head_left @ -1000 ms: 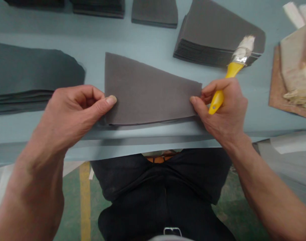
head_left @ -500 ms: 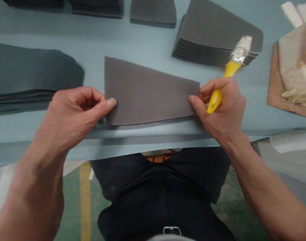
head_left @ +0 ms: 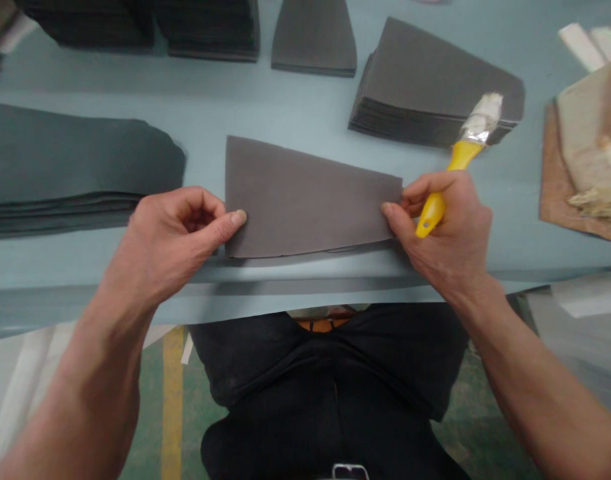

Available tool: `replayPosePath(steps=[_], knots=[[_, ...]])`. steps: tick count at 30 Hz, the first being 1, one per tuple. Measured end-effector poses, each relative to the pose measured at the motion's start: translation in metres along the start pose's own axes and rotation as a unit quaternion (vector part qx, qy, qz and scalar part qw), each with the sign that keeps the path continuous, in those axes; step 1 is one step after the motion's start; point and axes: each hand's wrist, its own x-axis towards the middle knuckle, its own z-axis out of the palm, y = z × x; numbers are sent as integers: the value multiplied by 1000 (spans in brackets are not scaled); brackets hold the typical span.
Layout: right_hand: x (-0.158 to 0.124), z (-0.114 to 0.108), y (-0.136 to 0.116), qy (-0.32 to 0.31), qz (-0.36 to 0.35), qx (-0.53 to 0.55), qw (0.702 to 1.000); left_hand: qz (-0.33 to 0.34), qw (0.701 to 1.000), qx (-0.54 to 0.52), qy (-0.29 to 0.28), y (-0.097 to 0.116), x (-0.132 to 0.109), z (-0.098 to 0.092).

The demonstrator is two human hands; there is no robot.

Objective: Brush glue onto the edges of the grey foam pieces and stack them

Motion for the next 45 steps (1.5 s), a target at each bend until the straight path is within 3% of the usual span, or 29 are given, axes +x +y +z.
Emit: replayPosePath(steps=[12,17,20,22,27,29,31,39,43,45], knots=[[-7,8,-1,39,-51,-13,998,-45,998,34,7,-12,0,4],[-10,12,-6,86,-76,-80,990,-37,998,54,26,-24,-1,4],[-8,12,-12,114,-122,-124,978,23,986,151,66,-28,-2,2],[-4,12,-15,115,-168,-125,971,108,965,222,92,-28,-2,1],[5,10,-10,58,-237,-64,968,344,864,356,95,-27,5,3],[7,9,-6,17,-247,-36,968,382,831,397,80,-30,9,5],[8,7,-4,-13,-257,-24,966,390,817,420,67,-34,12,6],[8,7,0,-48,-237,-30,970,359,846,392,42,-46,18,5],[6,8,0,-28,-234,-3,972,313,889,335,3,-39,13,3],[5,8,0,-13,-237,9,971,303,892,337,-13,-34,8,2]])
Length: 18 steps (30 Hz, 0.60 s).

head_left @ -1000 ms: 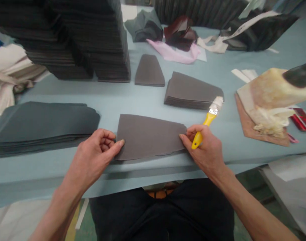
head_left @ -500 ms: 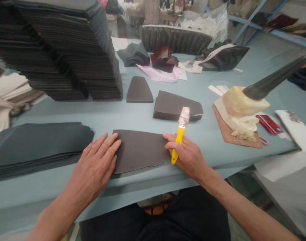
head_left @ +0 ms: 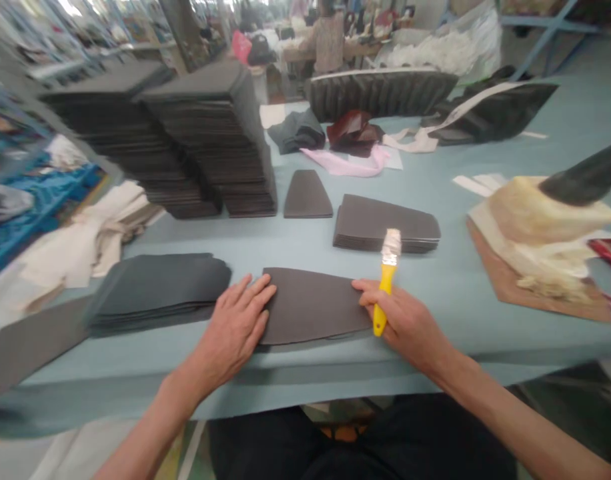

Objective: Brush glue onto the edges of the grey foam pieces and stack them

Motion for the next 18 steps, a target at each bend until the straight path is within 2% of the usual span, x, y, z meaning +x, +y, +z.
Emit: replayPosePath(steps=[5,13,15,18], knots=[[-3,3,8,5,-61,-44,997,-21,1000,16,-1,10,-5,-3],[8,-1,11,13,-130,-87,988,-50,996,-19,75,12,-18,-15],[12,-2,10,6,-135,-96,986,-43,995,-28,84,16,-13,-17],[14,-3,8,-6,-123,-92,988,-15,996,-43,78,26,7,-13]])
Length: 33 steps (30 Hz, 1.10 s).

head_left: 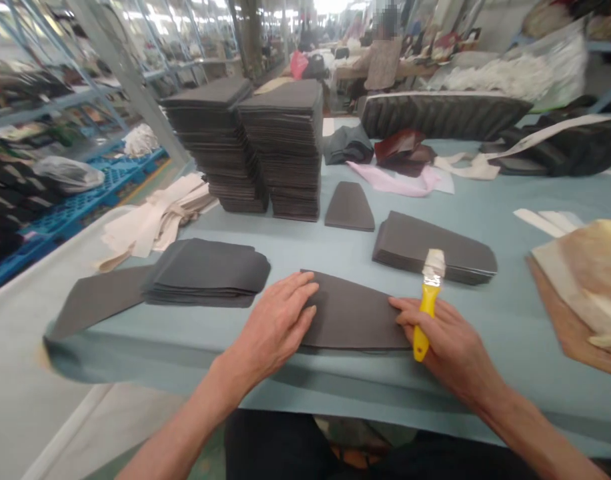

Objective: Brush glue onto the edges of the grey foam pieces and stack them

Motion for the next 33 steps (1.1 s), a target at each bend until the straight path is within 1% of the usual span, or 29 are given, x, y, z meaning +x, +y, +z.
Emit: replayPosePath(steps=[3,5,7,9,14,16,18,20,22,23,25,27,29,33], knots=[[1,-1,-2,-9,21,8,1000,24,999,-5,-24,14,25,19],[0,-1,-4,-8,37,18,999,21,999,4,-40,22,39,34],[0,0,-4,-8,49,24,999,8,999,16,-51,28,47,46],[-2,0,-4,-12,54,24,998,-3,998,27,-60,31,49,52],[0,-6,-1,-25,57,19,998,-6,996,45,-72,32,48,54],[7,-11,-5,-26,67,19,997,-3,996,54,-71,31,48,53],[18,-11,-15,-16,93,30,995,1,996,63,-69,31,48,53],[31,-4,-27,-7,125,60,990,7,995,72,-68,31,47,54],[44,11,-40,-6,141,104,985,13,994,79,-68,31,47,54],[48,20,-46,-15,151,118,981,15,994,82,-68,31,47,54],[53,38,-54,-34,186,126,974,18,994,86,-68,30,46,53],[51,49,-59,-42,218,126,967,22,994,87,-68,30,46,53],[48,54,-60,-46,230,125,964,26,993,87,-69,30,46,53],[44,53,-58,-53,229,126,964,28,993,85,-73,28,46,54]])
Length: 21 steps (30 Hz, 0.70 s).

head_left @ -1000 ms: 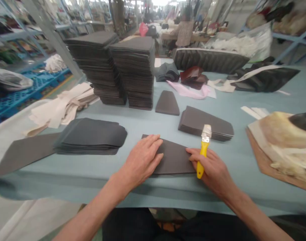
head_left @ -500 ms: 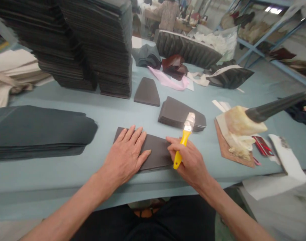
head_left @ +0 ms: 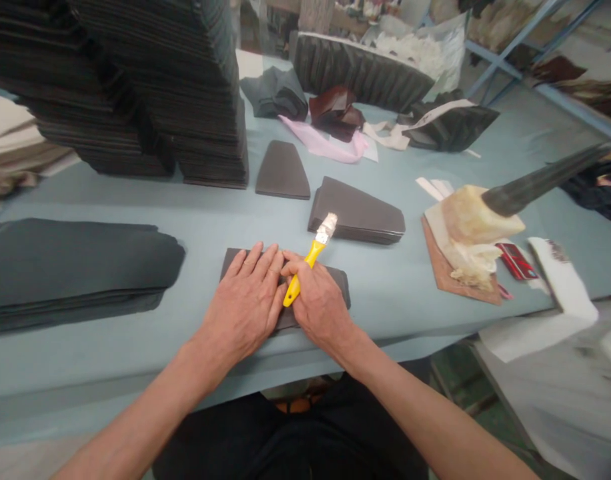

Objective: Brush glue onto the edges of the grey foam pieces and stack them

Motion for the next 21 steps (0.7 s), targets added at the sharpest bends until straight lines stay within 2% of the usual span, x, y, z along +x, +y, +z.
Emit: replayPosePath(steps=[9,15,21], knots=[[3,-2,4,-7,6,-11,1000,-25,1000,4,5,-2,1,-1],[-13,-15,17,0,8,-21,1000,-88,996,-2,28,-5,0,0],[-20,-11,21,11,19,-19,1000,-125,991,-25,41,-12,-2,6]])
